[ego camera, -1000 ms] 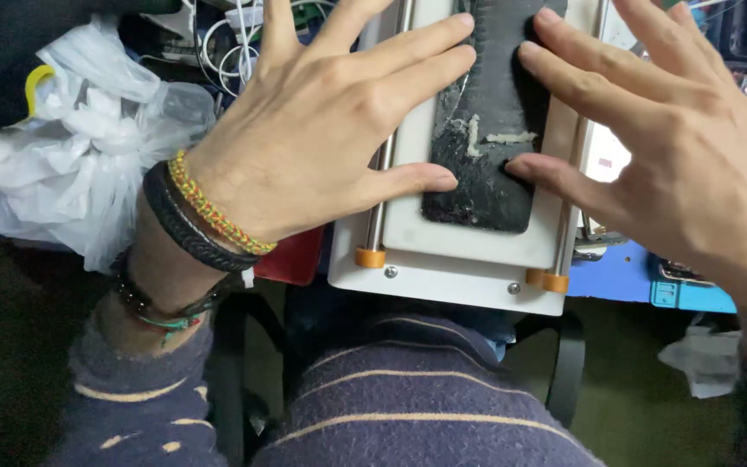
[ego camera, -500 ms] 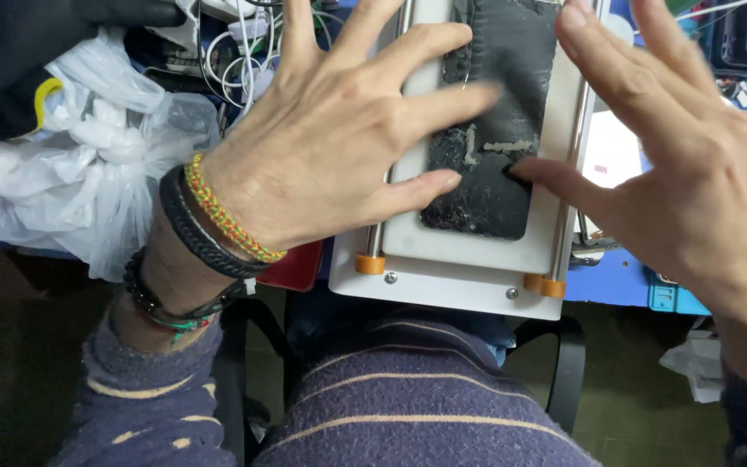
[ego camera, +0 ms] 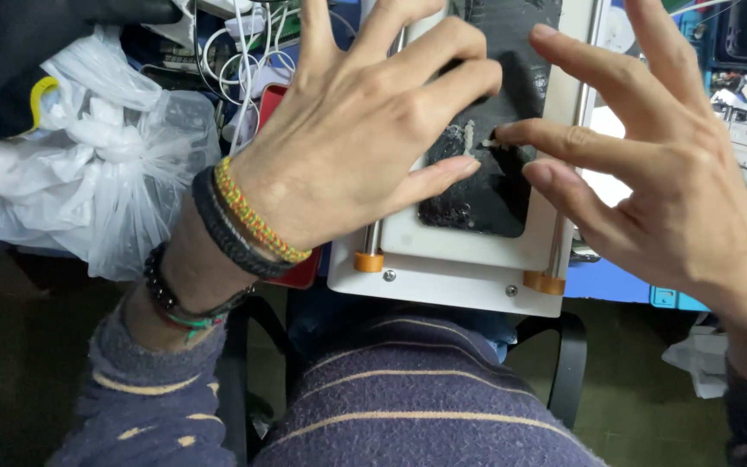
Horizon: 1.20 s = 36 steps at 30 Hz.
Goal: The person uses a thin metal blade to scrape old adhesive residue off the back glass of a disassembled smartphone on a blue workbench. They then place the phone into a white pressing fixture, secure it, and continue scraping adhesive from the back panel with the blade.
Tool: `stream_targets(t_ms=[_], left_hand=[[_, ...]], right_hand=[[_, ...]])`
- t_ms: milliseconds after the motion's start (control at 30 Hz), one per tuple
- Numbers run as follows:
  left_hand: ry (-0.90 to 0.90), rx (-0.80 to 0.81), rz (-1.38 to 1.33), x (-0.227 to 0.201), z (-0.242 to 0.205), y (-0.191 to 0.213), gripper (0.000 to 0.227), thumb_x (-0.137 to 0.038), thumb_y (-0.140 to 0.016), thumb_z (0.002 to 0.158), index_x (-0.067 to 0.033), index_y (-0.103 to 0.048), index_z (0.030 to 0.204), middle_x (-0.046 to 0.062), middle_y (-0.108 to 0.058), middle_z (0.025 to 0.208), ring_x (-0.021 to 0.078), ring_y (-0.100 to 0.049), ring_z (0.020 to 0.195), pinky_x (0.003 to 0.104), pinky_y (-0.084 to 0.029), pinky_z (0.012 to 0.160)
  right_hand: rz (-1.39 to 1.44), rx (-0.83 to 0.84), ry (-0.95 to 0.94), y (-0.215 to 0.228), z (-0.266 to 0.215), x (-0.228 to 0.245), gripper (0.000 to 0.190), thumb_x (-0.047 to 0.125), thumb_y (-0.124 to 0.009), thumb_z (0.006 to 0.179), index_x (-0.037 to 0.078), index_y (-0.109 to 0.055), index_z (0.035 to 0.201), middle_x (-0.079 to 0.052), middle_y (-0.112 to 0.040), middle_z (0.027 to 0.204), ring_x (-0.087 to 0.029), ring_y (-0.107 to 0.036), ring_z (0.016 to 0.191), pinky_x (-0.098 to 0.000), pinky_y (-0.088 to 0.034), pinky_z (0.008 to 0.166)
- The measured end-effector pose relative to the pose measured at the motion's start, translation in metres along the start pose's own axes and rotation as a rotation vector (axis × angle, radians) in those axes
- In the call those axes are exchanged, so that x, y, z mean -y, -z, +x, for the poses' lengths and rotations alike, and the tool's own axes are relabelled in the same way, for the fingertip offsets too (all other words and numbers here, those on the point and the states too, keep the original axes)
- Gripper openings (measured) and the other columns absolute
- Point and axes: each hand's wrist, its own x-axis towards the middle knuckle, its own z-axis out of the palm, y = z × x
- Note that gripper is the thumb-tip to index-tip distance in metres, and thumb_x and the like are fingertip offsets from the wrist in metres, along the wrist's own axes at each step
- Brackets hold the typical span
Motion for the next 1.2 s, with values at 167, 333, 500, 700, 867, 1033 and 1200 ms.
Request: stream_targets(t_ms=[167,333,500,700,867,1033,1200], left_hand=[[-0.003,-0.024,-0.013,0.001,0.005,0.005,0.051,-0.04,-0.088,0.093,-0.0124,-0.063,0.127,0.004,-0.052,0.133,0.0291,-0.046,0.133,0.064,-0.031,0.105],[-0.027,-0.099,0.005,0.004,-0.001,0.01,0.055,-0.038,-0.09,0.091,-0.0089,-0.059,0.125,0.006,-0.052,0.135,0.0299,-0.051,0.13,0.059,-0.033,0.105],[-0.016,-0.071,-0.057,0.012,-0.014,0.025,0.045,-0.028,-0.08,0.102,-0.0067,-0.059,0.135,0.006,-0.056,0.137,0.0301,-0.049,0.131,0.057,-0.037,0.111],[0.005,0.032,-0.125,-0.001,-0.017,0.027,0.055,-0.043,-0.084,0.089,-0.0066,-0.069,0.128,0.005,-0.06,0.138,0.0326,-0.045,0.144,0.083,-0.006,0.117],[0.044,0.062,-0.156,0.002,-0.021,0.022,0.052,-0.043,-0.084,0.085,-0.0093,-0.074,0.124,0.002,-0.065,0.134,0.0295,-0.044,0.144,0.086,0.001,0.116],[0.066,0.044,-0.185,0.003,-0.019,0.019,0.054,-0.046,-0.085,0.079,-0.0119,-0.077,0.119,-0.001,-0.067,0.13,0.0286,-0.045,0.144,0.085,0.001,0.117],[0.064,0.02,-0.111,0.005,-0.017,0.022,0.061,-0.056,-0.086,0.079,-0.0103,-0.076,0.119,0.002,-0.067,0.126,0.0309,-0.045,0.144,0.086,0.0,0.116]], right_hand=[[0.095,-0.006,-0.025,0.001,-0.002,0.004,0.035,0.028,-0.075,0.091,0.015,-0.074,0.124,-0.02,-0.044,0.164,-0.04,-0.013,0.161,-0.0615,-0.02,0.135],[0.168,-0.139,-0.125,0.008,-0.005,0.004,0.047,0.021,-0.075,0.092,0.007,-0.064,0.137,-0.018,-0.049,0.159,-0.039,-0.029,0.159,-0.0584,-0.028,0.134],[0.037,-0.17,-0.092,0.015,-0.005,-0.007,0.039,0.006,-0.079,0.092,0.002,-0.065,0.128,-0.017,-0.065,0.137,-0.036,-0.054,0.144,-0.0546,-0.042,0.126],[-0.038,-0.11,-0.094,0.016,0.002,0.005,0.037,0.011,-0.082,0.085,0.004,-0.072,0.12,-0.011,-0.071,0.125,-0.036,-0.058,0.137,-0.0479,-0.05,0.111],[-0.167,-0.111,0.028,0.006,0.001,-0.003,0.036,0.016,-0.085,0.081,0.004,-0.077,0.114,-0.011,-0.073,0.124,-0.038,-0.057,0.136,-0.0491,-0.05,0.112],[-0.13,-0.124,0.027,0.008,0.006,0.001,0.034,0.014,-0.084,0.081,0.005,-0.076,0.114,-0.01,-0.073,0.125,-0.039,-0.057,0.136,-0.0481,-0.051,0.11],[-0.157,-0.134,-0.007,0.012,0.009,-0.001,0.042,0.015,-0.086,0.08,0.001,-0.075,0.119,-0.014,-0.071,0.129,-0.037,-0.057,0.136,-0.0489,-0.052,0.11]])
